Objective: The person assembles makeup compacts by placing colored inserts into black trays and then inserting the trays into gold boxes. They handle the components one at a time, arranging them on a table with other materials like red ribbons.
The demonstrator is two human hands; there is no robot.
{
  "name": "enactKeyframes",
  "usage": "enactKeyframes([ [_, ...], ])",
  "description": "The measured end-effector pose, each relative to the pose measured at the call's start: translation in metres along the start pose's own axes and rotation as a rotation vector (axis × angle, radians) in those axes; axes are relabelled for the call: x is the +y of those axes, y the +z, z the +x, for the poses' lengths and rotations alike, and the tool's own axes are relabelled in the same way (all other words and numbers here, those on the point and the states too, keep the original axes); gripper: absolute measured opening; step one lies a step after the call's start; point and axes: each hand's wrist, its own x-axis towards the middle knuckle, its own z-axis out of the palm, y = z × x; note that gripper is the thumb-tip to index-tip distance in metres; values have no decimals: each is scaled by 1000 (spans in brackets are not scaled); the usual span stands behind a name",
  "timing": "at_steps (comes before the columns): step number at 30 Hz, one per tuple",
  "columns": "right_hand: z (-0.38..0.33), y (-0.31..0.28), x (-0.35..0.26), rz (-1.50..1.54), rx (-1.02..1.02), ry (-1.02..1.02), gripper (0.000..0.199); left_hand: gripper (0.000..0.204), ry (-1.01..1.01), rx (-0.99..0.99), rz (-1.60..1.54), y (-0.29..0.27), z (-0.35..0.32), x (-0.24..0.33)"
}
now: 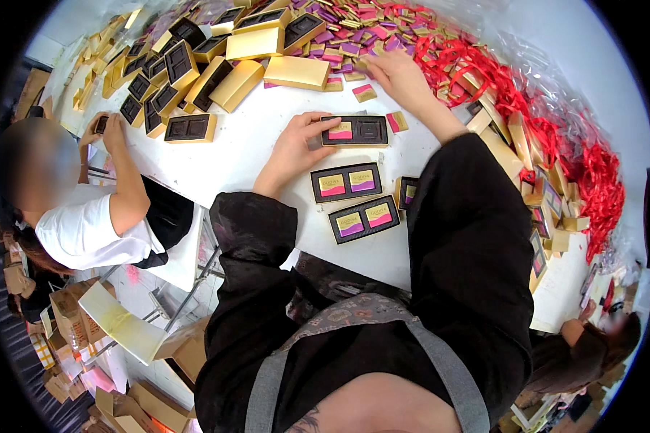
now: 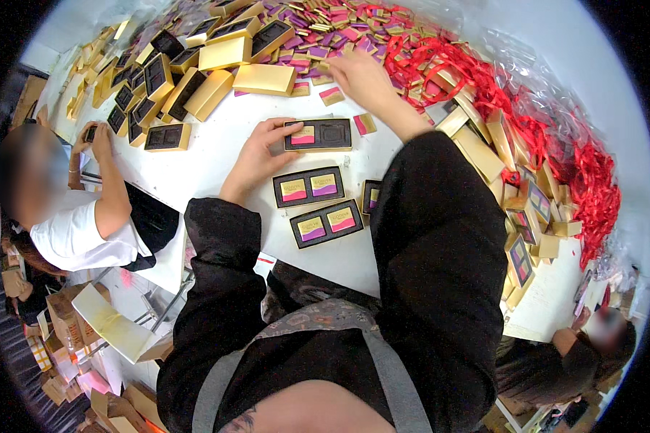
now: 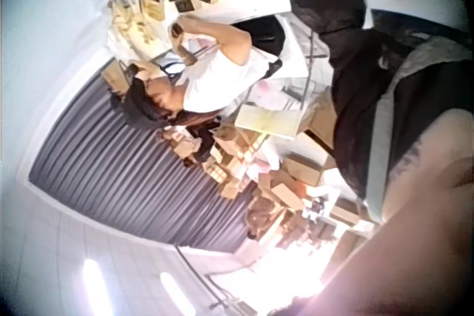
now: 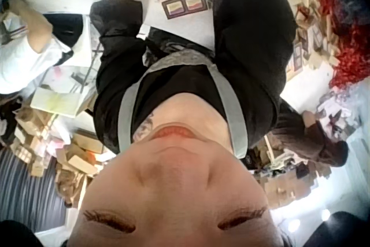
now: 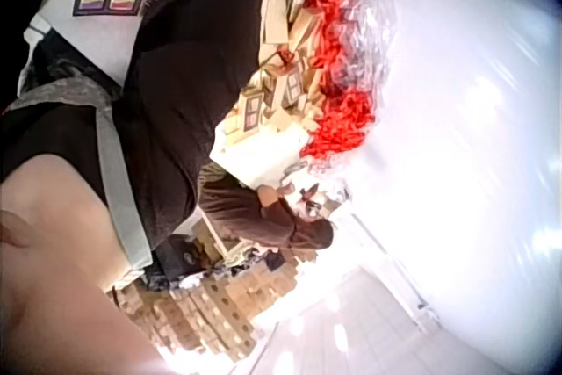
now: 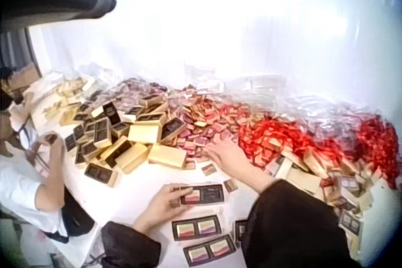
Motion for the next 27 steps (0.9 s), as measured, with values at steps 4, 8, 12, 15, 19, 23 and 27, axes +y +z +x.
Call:
enactKeyframes([
  [4,-67,-3,-26,200,12,-152,16,51,-57,-63,-18,-1,7,9],
  [8,-83,11,-43,103,18,-25,23,46,-58,-48,17,-5,9,17],
  [12,-101,-3,-62,-62,86,-150,33,52,140,200,323,-26,47,-5],
  [15,-99,-6,-67,-27,-92,-174,32,66,245,82,759,-36,86,-28],
  [19,-95,-6,-60,199,-53,30,28,69,235,6,677,-54,98,5],
  [23,-35,3,-30,116,-115,485,22,72,74,287,-228,-34,67,20],
  [27,-23,38,-25,-44,-131,334,21,71,-71,394,-263,4,28,-32],
])
